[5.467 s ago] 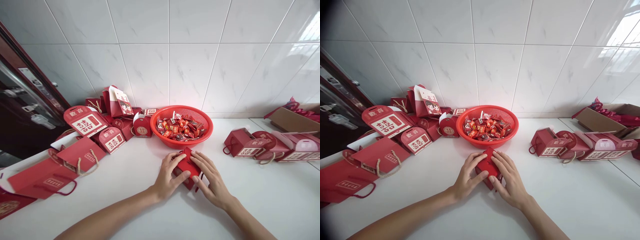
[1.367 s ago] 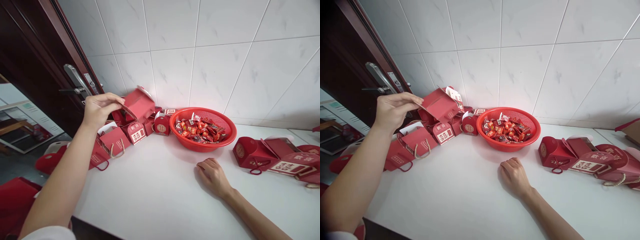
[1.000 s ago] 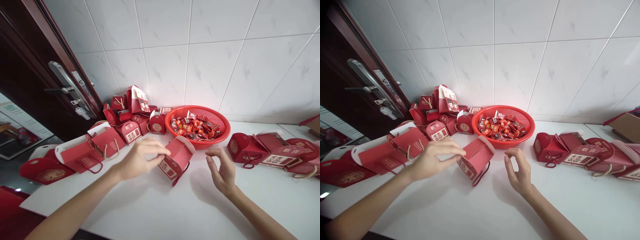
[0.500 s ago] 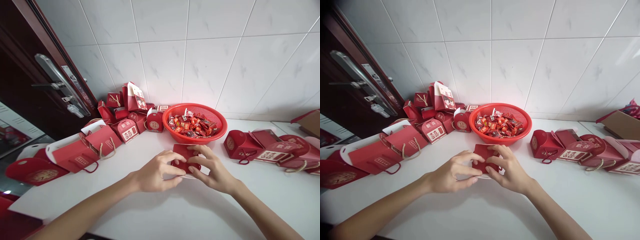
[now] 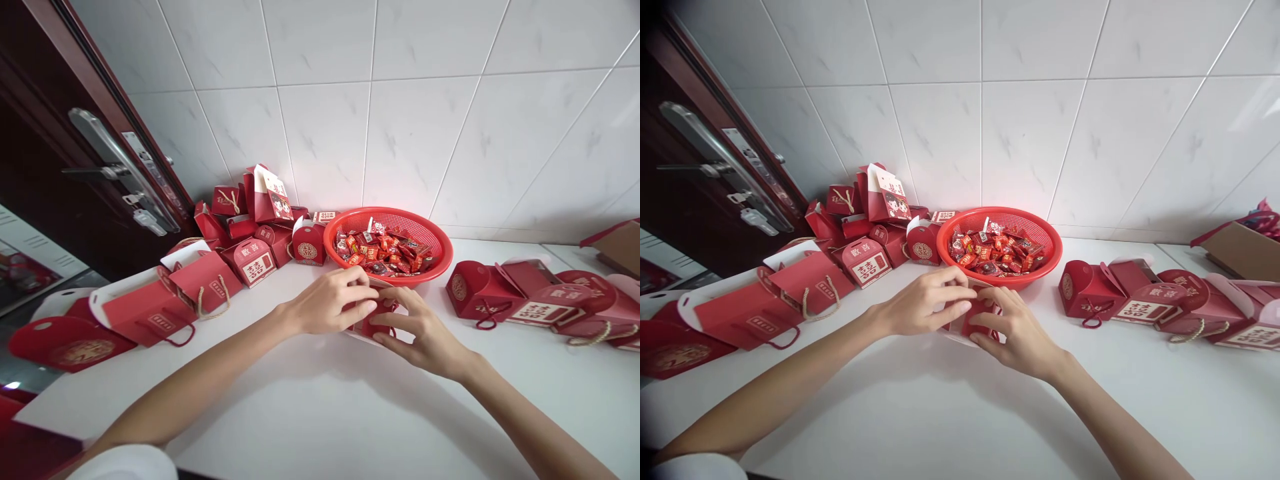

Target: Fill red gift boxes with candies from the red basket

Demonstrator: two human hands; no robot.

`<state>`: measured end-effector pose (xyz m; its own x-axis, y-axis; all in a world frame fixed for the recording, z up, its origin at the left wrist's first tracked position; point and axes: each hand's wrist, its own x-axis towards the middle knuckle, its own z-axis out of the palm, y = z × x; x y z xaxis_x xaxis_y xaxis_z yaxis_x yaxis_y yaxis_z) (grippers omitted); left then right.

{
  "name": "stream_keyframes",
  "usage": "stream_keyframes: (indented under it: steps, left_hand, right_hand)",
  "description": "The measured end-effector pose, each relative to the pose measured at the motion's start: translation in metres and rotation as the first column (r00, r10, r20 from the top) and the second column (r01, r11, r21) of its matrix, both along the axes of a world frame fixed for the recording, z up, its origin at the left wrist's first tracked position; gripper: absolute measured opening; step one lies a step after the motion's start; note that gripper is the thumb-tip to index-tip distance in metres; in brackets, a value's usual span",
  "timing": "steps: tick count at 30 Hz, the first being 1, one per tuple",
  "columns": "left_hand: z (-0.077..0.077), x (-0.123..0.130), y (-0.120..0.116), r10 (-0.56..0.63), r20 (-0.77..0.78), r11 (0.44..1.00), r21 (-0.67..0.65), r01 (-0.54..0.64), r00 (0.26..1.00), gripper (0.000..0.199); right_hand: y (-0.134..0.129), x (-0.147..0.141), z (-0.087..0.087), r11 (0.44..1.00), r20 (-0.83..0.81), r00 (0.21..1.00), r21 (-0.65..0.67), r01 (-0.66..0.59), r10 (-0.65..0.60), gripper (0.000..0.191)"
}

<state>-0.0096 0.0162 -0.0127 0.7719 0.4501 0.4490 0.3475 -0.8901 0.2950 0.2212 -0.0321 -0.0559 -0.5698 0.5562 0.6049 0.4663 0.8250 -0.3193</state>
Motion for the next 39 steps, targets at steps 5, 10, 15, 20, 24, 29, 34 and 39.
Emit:
stream_keyframes:
  steps: [5,10,15,20,24,29,34,39]
  left_hand:
    - [0.001,-0.019,0.010,0.108,0.075,0.994,-0.044,-0.105,0.991,0.028]
    - [0.000,-0.027,0.010,0.133,0.109,0.981,-0.154,-0.115,0.985,0.032]
    - [0.002,-0.028,0.004,0.140,0.049,0.965,-0.230,-0.125,0.989,0.037]
    - [0.002,-0.032,-0.004,0.190,-0.066,0.955,-0.221,-0.200,0.980,0.043]
    - [0.000,-0.036,-0.010,0.214,-0.069,0.941,-0.253,-0.225,0.974,0.047]
    - [0.001,-0.042,-0.016,0.220,-0.059,0.907,-0.355,-0.226,0.974,0.038]
    - [0.000,-0.051,-0.016,0.234,-0.098,0.895,-0.366,-0.254,0.967,0.058]
    - [-0.005,-0.055,-0.016,0.268,-0.121,0.857,-0.423,-0.294,0.956,0.082]
  right_hand:
    - [0.003,-0.002,0.015,1.000,0.151,0.988,-0.011,0.024,-0.022,0.016]
    - [0.011,-0.012,0.023,0.995,0.294,0.952,-0.001,0.095,-0.090,0.019]
    - [0.015,-0.015,0.022,0.989,0.350,0.928,-0.022,0.149,-0.131,0.028]
    - [0.004,-0.005,0.023,0.961,0.210,0.965,-0.196,0.196,-0.154,0.028]
    - [-0.007,0.006,0.017,0.914,-0.041,0.992,-0.394,0.093,-0.119,0.030]
    - [-0.013,0.014,-0.002,0.726,-0.405,0.905,-0.660,-0.193,-0.128,0.029]
    - [-0.013,0.015,-0.017,0.621,-0.513,0.828,-0.731,-0.283,-0.227,0.031]
    - [-0.012,0.015,-0.029,0.573,-0.532,0.806,-0.757,-0.315,-0.259,0.035]
